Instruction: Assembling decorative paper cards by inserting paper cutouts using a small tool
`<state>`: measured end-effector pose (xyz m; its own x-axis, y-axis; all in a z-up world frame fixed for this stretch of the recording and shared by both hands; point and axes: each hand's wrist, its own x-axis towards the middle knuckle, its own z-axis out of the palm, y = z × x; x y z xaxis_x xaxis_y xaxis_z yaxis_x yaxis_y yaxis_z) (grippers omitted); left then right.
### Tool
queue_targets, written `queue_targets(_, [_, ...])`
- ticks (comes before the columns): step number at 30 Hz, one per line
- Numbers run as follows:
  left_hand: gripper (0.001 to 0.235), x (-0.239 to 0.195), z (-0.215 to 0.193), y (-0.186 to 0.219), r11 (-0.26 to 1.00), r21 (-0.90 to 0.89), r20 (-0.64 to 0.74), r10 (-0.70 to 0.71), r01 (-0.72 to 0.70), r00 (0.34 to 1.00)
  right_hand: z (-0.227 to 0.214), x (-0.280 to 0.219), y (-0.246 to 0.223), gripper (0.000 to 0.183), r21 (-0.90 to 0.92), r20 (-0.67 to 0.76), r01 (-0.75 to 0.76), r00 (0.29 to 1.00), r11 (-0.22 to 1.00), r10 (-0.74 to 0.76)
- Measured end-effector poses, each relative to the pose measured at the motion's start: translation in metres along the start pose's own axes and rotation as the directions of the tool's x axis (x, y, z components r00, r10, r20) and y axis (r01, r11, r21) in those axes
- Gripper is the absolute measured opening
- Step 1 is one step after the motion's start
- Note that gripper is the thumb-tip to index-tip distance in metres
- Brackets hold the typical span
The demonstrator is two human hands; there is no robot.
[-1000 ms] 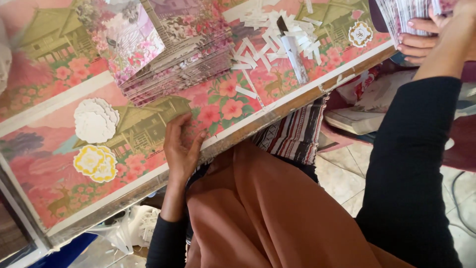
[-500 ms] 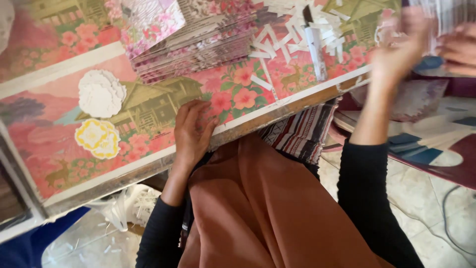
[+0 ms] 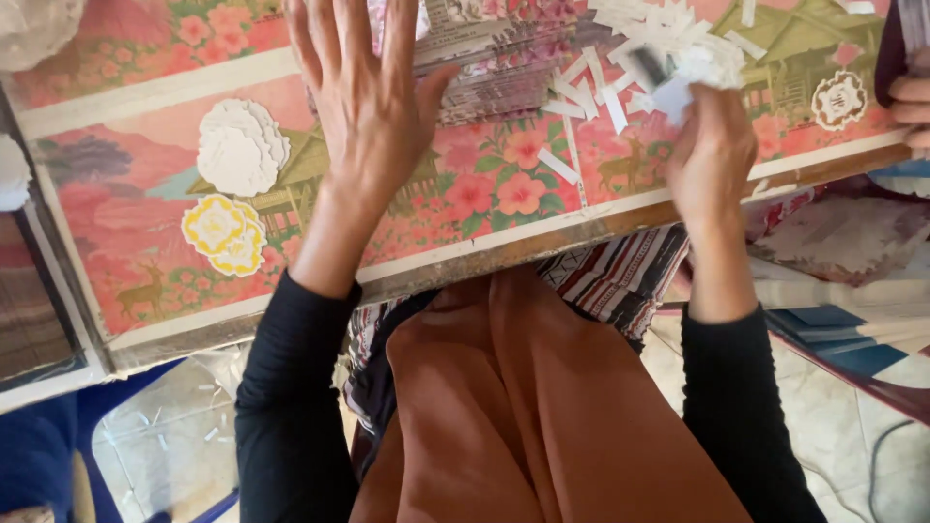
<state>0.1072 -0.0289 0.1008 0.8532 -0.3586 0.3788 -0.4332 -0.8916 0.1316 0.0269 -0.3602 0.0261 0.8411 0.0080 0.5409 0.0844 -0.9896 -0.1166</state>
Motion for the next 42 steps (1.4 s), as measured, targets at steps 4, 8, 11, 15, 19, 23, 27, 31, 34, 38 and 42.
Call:
queue_targets(4, [0.070, 0.012, 0.025, -0.014, 0.996, 0.068, -0.058, 0.053, -0.049, 0.997, -0.012, -0.029, -0.060, 0.014, 0.351, 0.018, 0.294, 0.947, 0.889, -0.320])
queue_targets(8, [0.076, 0.009, 0.030, -0.015, 0.996, -0.058, -0.038, 0.062, -0.065, 0.997, 0.010, -0.030, -0.059, 0.012, 0.240, -0.069, 0.368, 0.930, 0.898, -0.362])
queue_targets(11, [0.083, -0.004, 0.027, -0.015, 0.992, 0.017, -0.084, 0.122, -0.121, 0.989, 0.028, -0.015, -0.012, 0.021, 0.097, -0.054, 0.274, 0.961, 0.957, -0.270])
queue_targets(15, [0.097, -0.022, 0.044, -0.029, 0.962, 0.242, -0.142, 0.161, -0.124, 0.977, 0.036, -0.002, 0.027, 0.010, -0.077, -0.106, 0.142, 0.983, 0.987, -0.150])
queue_targets(19, [0.051, -0.019, 0.031, -0.029, 0.931, 0.290, -0.245, 0.298, -0.223, 0.923, -0.002, -0.002, -0.025, 0.010, 0.147, 0.052, 0.230, 0.970, 0.962, -0.239])
queue_targets(23, [0.025, -0.021, 0.020, -0.023, 0.911, 0.312, -0.382, 0.380, -0.270, 0.843, -0.008, -0.002, -0.036, 0.013, 0.110, 0.102, 0.279, 0.951, 0.954, -0.290])
queue_targets(27, [0.022, -0.059, -0.010, 0.001, 0.908, 0.304, -0.392, 0.395, -0.288, 0.831, 0.008, 0.001, 0.008, 0.010, -0.165, -0.029, 0.184, 0.981, 0.969, -0.191])
queue_targets(31, [0.031, -0.123, -0.027, 0.026, 0.912, 0.230, -0.354, 0.405, -0.341, 0.843, 0.008, -0.001, -0.028, 0.008, 0.100, 0.009, 0.290, 0.956, 0.952, -0.292])
queue_targets(34, [0.026, -0.170, -0.018, 0.034, 0.924, 0.157, -0.251, 0.380, -0.350, 0.891, 0.021, 0.010, -0.020, 0.006, -0.085, -0.003, 0.312, 0.950, 0.946, -0.313])
queue_targets(38, [0.023, -0.204, -0.006, 0.036, 0.932, 0.017, -0.118, 0.362, -0.362, 0.925, 0.026, 0.021, -0.001, 0.011, -0.180, -0.100, 0.240, 0.960, 0.954, -0.260])
queue_targets(42, [0.017, -0.204, -0.004, 0.037, 0.944, -0.018, -0.141, 0.323, -0.328, 0.936, 0.010, 0.013, -0.037, 0.013, -0.041, -0.024, 0.369, 0.929, 0.928, -0.370])
